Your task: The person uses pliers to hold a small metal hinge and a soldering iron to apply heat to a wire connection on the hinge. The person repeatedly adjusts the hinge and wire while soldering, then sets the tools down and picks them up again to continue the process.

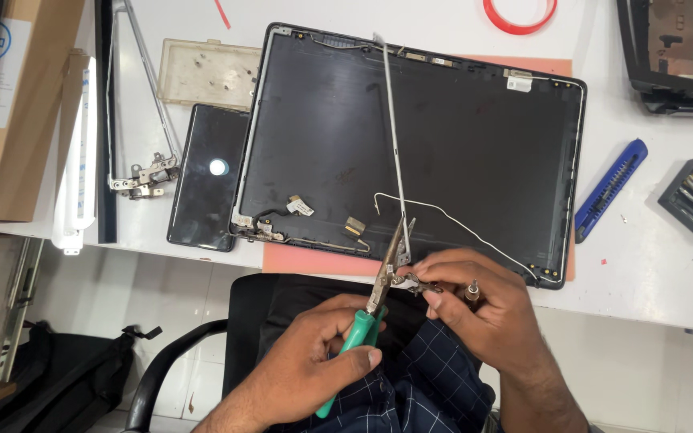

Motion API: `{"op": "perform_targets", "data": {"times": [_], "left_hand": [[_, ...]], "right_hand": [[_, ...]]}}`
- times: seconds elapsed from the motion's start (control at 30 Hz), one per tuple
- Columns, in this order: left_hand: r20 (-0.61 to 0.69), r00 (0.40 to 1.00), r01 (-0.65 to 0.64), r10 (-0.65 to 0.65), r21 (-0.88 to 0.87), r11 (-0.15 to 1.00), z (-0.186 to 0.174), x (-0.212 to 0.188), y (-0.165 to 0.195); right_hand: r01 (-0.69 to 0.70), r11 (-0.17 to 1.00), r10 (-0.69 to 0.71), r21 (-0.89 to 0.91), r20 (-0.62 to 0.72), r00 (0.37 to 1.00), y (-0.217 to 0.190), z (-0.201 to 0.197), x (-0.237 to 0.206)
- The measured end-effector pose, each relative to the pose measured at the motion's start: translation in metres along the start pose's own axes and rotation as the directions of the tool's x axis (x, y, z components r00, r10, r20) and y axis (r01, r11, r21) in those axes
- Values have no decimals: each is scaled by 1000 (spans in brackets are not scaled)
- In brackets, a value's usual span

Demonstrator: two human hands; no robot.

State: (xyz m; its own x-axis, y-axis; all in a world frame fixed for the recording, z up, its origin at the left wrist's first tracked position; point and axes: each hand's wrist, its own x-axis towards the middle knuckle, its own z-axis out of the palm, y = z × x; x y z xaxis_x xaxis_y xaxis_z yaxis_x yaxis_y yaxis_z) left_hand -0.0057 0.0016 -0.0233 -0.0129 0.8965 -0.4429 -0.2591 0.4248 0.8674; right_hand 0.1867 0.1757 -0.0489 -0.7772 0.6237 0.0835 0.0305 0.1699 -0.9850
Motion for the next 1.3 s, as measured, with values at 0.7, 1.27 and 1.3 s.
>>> {"op": "perform_targets", "data": {"times": [0.7, 1.27, 1.3], "left_hand": [[-6, 995, 97, -97, 168, 981, 6, -3, 21], [-153, 988, 74, -10, 420, 905, 23, -18, 21], [-168, 982, 6, 86, 485, 874, 27, -18, 18]], "right_hand": [[-60, 995, 32, -82, -303, 953, -2, 7, -13], [47, 996, -66, -78, -262, 963, -5, -4, -20], [39, 995, -63, -91, -273, 960, -6, -3, -20]]}}
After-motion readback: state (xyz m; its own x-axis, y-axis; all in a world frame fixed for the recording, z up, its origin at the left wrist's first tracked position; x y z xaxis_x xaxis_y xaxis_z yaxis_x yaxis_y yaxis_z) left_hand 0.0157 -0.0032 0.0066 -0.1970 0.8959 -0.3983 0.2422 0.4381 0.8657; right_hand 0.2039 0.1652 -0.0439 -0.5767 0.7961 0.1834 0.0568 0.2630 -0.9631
